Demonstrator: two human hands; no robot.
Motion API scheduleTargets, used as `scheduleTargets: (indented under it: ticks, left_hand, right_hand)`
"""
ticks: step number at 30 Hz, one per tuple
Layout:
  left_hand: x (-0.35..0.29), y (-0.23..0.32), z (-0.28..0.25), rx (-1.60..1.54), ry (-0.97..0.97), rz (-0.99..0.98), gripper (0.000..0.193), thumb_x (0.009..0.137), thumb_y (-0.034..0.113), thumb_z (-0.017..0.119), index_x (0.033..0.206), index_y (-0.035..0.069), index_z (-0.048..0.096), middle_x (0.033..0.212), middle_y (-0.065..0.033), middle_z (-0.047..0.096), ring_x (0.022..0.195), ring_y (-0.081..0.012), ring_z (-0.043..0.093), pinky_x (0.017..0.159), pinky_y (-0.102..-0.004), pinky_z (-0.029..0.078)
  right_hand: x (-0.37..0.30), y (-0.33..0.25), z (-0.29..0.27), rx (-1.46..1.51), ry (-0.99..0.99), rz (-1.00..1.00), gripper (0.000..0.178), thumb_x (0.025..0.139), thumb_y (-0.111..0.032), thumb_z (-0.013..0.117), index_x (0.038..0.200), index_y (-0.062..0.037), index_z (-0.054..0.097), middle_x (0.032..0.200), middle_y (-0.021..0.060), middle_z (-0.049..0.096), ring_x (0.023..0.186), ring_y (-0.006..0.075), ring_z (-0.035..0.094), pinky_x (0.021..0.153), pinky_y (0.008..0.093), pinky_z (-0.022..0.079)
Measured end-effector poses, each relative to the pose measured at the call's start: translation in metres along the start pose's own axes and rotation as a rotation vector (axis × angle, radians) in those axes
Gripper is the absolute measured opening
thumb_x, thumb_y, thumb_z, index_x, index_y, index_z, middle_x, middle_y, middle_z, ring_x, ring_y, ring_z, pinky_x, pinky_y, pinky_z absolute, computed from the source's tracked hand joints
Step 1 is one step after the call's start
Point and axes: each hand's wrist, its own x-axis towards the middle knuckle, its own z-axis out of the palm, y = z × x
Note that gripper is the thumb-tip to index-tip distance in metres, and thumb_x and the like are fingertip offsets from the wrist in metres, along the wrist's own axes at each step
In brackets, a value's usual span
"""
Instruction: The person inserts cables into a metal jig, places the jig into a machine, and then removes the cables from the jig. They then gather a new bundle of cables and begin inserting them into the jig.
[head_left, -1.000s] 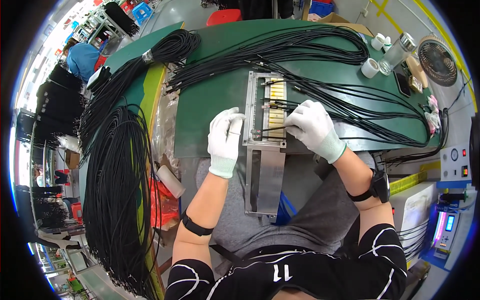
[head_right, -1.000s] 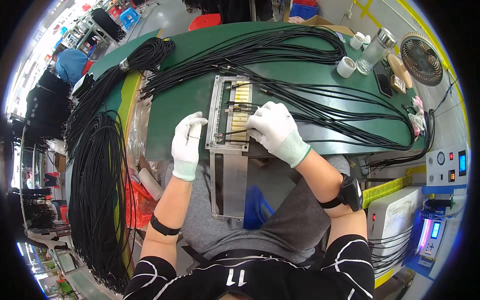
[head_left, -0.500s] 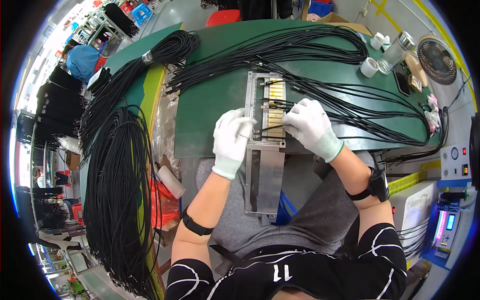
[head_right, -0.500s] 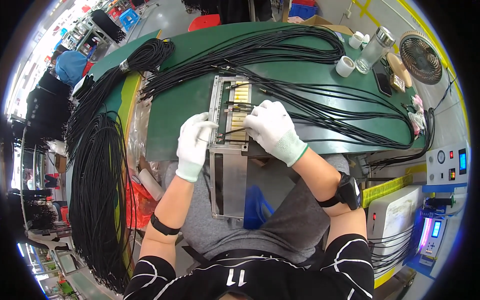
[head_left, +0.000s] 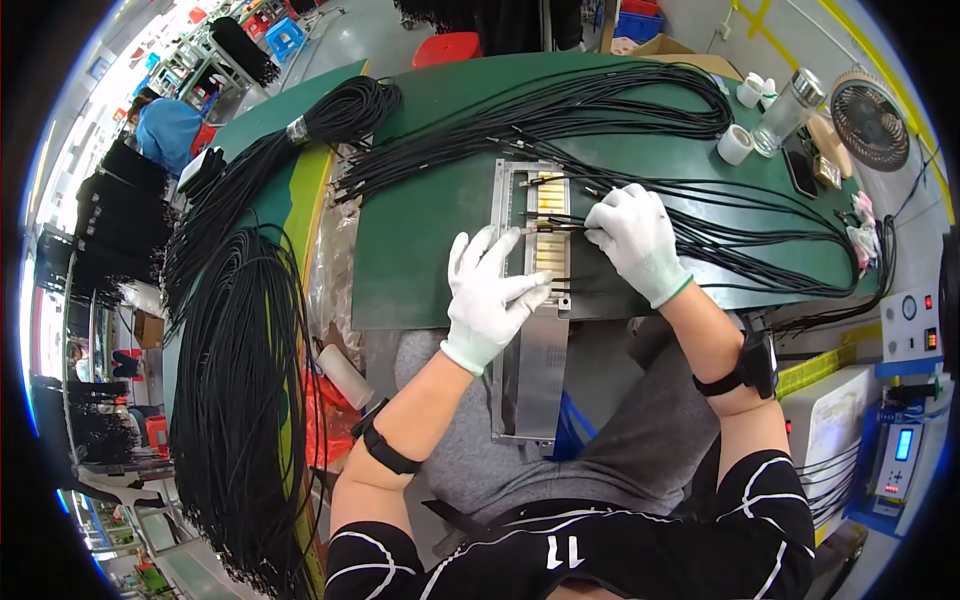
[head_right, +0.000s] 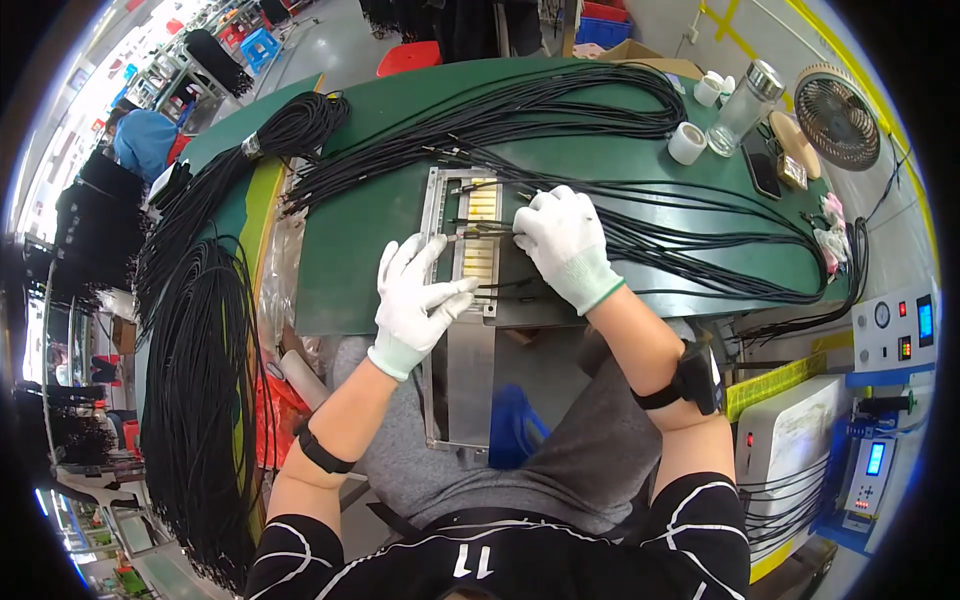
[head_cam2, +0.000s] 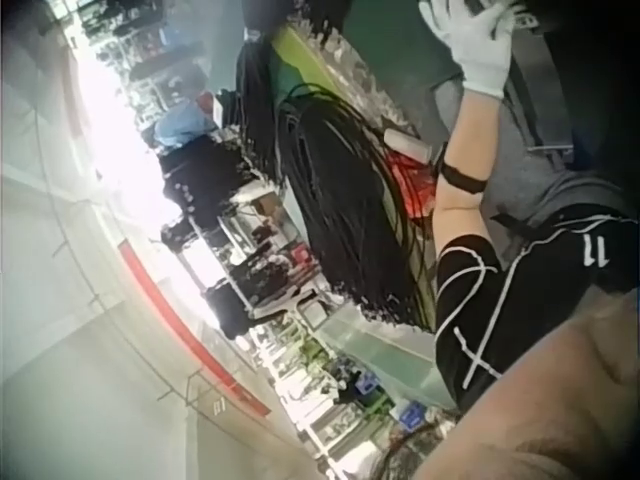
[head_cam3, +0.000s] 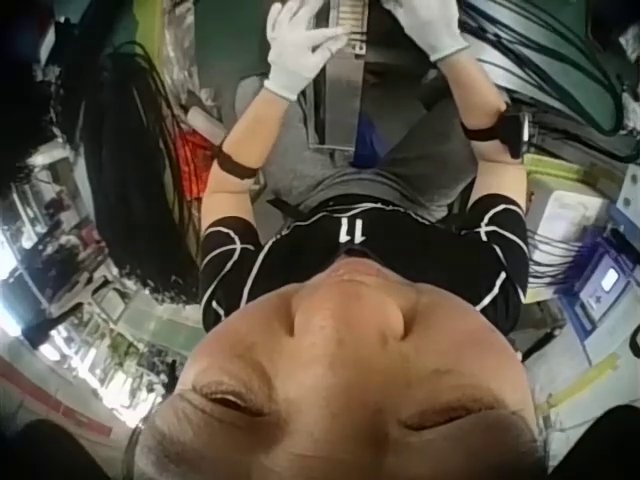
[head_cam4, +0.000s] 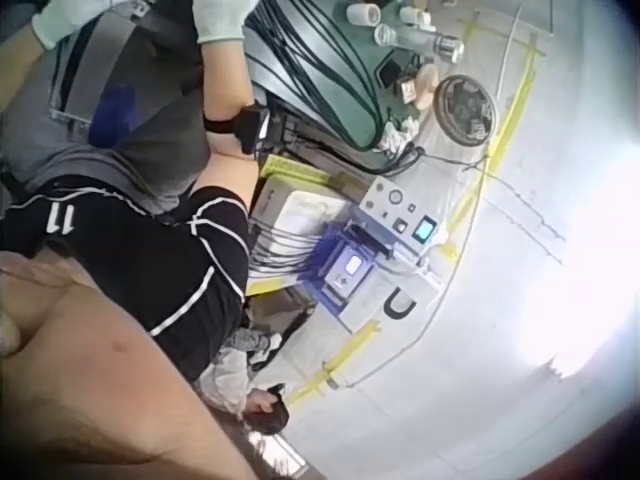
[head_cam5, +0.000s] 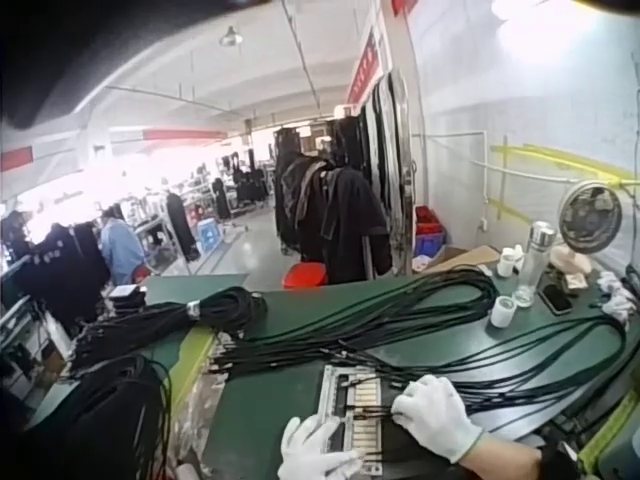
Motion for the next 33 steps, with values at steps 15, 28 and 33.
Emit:
scheduleTargets:
  ticks: [15,28,33]
  left_hand:
    - [0.006,-0.011,-0.011,-0.107,0.244,-0.231,0.02,0.088,0.024,0.072,0.083,0.005,0.067,0.112,-0.0148,0.07,0.111,-0.0369,0.06,0.096,-0.0459,0.046]
    - [0.005,-0.011,-0.007,-0.319,0.213,-0.189,0.015,0.084,0.017,0.074,0.082,0.005,0.066,0.113,-0.0148,0.069,0.108,-0.0355,0.06,0.095,-0.0453,0.046]
    - [0.006,-0.021,-0.011,-0.064,0.217,-0.15,0.013,0.086,0.017,0.072,0.085,0.006,0.066,0.109,-0.0148,0.07,0.103,-0.0344,0.062,0.096,-0.0453,0.046]
  right_hand:
    - [-0.007,-0.047,-0.004,0.46,-0.045,-0.168,0.016,0.077,-0.021,0.08,0.086,-0.0115,0.071,0.082,0.0044,0.066,0.083,0.028,0.06,0.078,0.0387,0.047]
    - [-0.01,-0.033,-0.008,0.44,0.009,-0.077,0.01,0.079,-0.015,0.078,0.085,-0.0106,0.07,0.079,0.0041,0.066,0.08,0.0283,0.06,0.075,0.0391,0.047]
    - [-0.014,-0.03,-0.01,0.413,-0.051,-0.024,0.008,0.079,-0.013,0.076,0.082,-0.0103,0.069,0.078,0.0045,0.066,0.08,0.0283,0.061,0.075,0.0397,0.048]
